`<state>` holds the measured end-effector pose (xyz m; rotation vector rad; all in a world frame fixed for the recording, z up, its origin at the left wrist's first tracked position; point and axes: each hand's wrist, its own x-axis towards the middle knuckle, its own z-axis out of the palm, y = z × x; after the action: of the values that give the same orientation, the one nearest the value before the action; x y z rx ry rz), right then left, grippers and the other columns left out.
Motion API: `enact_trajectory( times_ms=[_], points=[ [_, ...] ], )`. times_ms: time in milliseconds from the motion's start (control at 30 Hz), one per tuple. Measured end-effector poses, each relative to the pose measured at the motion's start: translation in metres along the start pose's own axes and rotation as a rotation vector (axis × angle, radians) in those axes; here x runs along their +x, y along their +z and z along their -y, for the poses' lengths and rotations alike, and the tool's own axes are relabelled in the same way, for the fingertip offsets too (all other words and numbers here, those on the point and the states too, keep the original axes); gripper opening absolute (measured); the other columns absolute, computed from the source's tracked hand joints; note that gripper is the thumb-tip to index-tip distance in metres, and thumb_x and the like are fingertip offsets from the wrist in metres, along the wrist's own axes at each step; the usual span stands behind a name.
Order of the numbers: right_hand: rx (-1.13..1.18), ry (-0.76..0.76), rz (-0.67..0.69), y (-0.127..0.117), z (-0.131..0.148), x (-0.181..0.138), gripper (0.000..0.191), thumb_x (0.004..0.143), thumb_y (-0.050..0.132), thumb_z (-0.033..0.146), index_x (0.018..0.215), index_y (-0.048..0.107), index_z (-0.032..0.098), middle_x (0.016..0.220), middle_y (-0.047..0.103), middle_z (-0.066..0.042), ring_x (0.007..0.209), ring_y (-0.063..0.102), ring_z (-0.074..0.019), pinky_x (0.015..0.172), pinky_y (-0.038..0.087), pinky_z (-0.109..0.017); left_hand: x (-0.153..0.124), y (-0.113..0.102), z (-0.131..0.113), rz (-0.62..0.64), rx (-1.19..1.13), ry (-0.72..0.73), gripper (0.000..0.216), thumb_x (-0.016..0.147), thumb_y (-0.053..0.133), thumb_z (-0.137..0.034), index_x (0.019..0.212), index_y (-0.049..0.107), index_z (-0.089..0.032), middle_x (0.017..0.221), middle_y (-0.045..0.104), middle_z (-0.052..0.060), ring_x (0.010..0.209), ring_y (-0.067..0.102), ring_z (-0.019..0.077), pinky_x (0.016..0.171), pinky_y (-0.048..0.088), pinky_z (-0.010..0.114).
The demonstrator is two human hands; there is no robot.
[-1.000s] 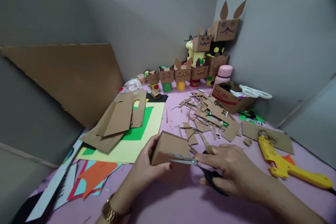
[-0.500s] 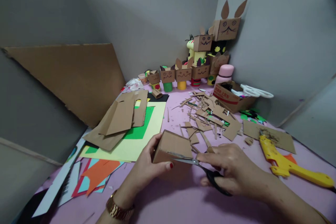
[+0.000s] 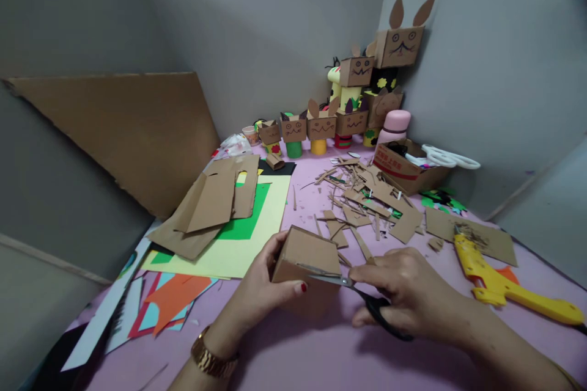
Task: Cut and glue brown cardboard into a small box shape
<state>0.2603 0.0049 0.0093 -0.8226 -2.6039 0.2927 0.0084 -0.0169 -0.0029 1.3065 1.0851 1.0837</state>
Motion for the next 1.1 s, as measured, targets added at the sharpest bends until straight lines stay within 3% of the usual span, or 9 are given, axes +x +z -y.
enact_trajectory(
  times_ms=[233, 533, 900, 1100],
  points=[
    [-0.03, -0.009, -0.005, 0.002, -0.001, -0.002, 0.034, 0.085, 0.06, 0.051, 0.09, 0.071, 0.018, 0.057, 0.065, -0.003, 0.051, 0.058, -0.0169, 0.05, 0.025, -0.027, 0.001, -0.001, 0.003, 0.046, -0.027, -0.024, 0.073, 0.061, 0.079, -0.035, 0.125, 0.047, -0.022, 0.123, 0.062, 0.01, 0.114, 0.056, 0.0331, 0.083, 0.047, 0.035],
    [-0.071, 0.101, 0.07, -0.007, 0.007, 0.005, 0.024, 0.083, 0.063, 0.042, 0.096, 0.07, 0.023, 0.07, 0.067, -0.004, 0.061, 0.062, -0.0193, 0.052, 0.028, -0.027, 0.001, -0.001, 0.004, 0.052, 0.08, 0.017, 0.075, 0.062, 0.08, -0.039, 0.126, 0.044, -0.021, 0.126, 0.058, 0.01, 0.116, 0.053, 0.0329, 0.09, 0.045, 0.038],
    [-0.091, 0.125, 0.016, -0.004, 0.014, 0.003, 0.035, 0.074, 0.074, 0.038, 0.099, 0.062, 0.017, 0.081, 0.072, -0.006, 0.069, 0.067, -0.0244, 0.056, 0.036, -0.029, 0.0, 0.002, 0.001, 0.062, 0.103, 0.017, 0.074, 0.064, 0.079, -0.038, 0.128, 0.045, -0.023, 0.128, 0.058, 0.009, 0.118, 0.053, 0.0319, 0.091, 0.044, 0.037],
    [-0.186, 0.022, -0.019, -0.002, 0.011, 0.003, 0.028, 0.076, 0.072, 0.045, 0.083, 0.062, 0.02, 0.064, 0.067, -0.001, 0.053, 0.062, -0.0186, 0.049, 0.027, -0.028, 0.0, 0.001, 0.005, 0.085, 0.061, 0.019, 0.072, 0.063, 0.079, -0.039, 0.125, 0.045, -0.024, 0.123, 0.06, 0.007, 0.116, 0.054, 0.031, 0.09, 0.044, 0.036]
  ],
)
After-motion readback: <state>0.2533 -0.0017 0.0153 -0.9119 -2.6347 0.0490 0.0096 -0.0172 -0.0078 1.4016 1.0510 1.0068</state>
